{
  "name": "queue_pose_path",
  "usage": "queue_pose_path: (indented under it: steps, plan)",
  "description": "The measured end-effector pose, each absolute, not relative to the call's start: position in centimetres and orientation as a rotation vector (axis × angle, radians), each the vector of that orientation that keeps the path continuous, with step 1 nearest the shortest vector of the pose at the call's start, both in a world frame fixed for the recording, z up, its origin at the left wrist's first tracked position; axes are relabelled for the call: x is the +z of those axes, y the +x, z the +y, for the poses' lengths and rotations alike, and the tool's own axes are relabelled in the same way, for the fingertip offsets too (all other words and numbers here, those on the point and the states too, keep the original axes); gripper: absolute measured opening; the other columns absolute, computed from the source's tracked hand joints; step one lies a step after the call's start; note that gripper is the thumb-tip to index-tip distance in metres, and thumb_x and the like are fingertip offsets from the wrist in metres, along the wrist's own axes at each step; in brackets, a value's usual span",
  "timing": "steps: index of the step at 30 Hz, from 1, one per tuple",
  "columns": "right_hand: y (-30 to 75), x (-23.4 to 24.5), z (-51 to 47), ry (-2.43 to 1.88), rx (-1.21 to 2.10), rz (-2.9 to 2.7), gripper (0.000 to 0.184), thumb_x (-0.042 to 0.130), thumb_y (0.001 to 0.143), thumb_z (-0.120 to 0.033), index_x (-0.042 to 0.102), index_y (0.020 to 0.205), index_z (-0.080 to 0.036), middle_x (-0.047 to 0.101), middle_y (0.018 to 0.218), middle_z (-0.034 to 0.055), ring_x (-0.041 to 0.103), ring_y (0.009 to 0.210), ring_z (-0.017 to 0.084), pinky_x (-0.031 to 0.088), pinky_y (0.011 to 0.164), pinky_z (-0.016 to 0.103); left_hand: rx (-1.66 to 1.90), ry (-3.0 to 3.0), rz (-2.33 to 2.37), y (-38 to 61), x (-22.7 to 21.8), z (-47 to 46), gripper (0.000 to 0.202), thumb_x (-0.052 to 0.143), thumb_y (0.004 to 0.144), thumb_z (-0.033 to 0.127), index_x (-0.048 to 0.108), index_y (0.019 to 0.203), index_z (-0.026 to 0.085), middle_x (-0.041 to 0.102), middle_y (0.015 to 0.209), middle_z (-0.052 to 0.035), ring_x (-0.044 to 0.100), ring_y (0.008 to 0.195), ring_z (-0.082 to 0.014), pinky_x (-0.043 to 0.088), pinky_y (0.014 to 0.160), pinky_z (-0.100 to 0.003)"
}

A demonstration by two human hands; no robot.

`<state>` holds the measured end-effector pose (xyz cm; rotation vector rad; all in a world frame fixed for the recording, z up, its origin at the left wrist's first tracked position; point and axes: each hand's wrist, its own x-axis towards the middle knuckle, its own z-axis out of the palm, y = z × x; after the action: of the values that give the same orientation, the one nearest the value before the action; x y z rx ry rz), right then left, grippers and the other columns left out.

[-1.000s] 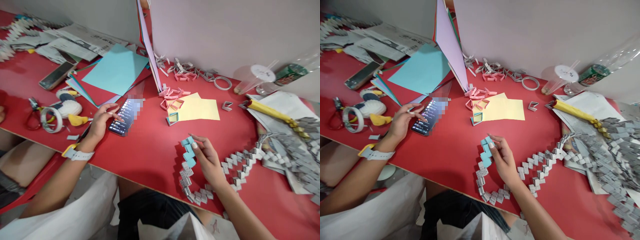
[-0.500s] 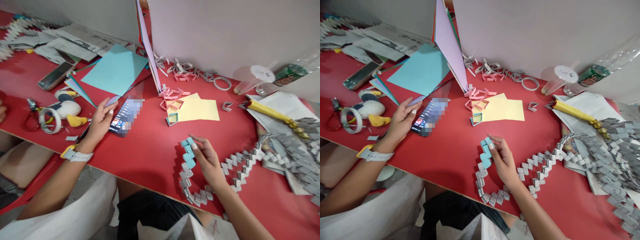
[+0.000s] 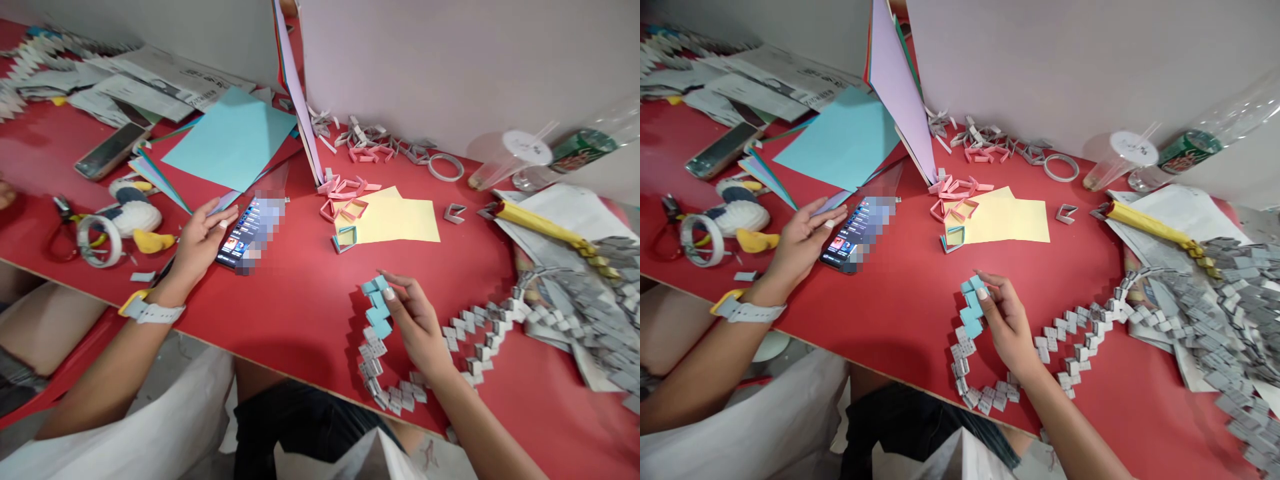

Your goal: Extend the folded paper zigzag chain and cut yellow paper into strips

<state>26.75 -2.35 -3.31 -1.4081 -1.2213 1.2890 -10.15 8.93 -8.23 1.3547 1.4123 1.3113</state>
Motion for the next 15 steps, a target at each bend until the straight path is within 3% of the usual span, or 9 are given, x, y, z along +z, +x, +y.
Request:
queue_pose_path:
  steps: [6, 15]
  plan:
    - [26.72, -3.40, -2.32, -1.390, 1.300, -1.211, 0.029, 0.053, 0.092, -0.040, 0.056, 0.117, -0.026, 0.050, 0.067, -0.0028, 0.049, 0.059, 0.012, 0.045, 0.054, 0.025, 1.279, 1.354, 1.392, -10.41, -8.29, 9.16, 0.070, 0.078, 0.072, 0.036, 0.048, 0.132, 0.020, 0.057, 0.134, -0.0193, 0.052, 0.126, -0.0319, 0.040, 0.106, -0.055]
    - [26.60, -3.18, -2.30, -1.391, 1.292, -1.211, 0.028, 0.053, 0.092, -0.039, 0.056, 0.117, -0.026, 0.047, 0.064, -0.0037, 0.046, 0.056, 0.012, 0.044, 0.051, 0.024, 1.224, 1.383, 1.357, -10.60, -8.07, 9.01, 0.077, 0.084, 0.064, 0.029, 0.050, 0.132, 0.021, 0.052, 0.139, -0.0192, 0.048, 0.130, -0.0330, 0.040, 0.106, -0.056]
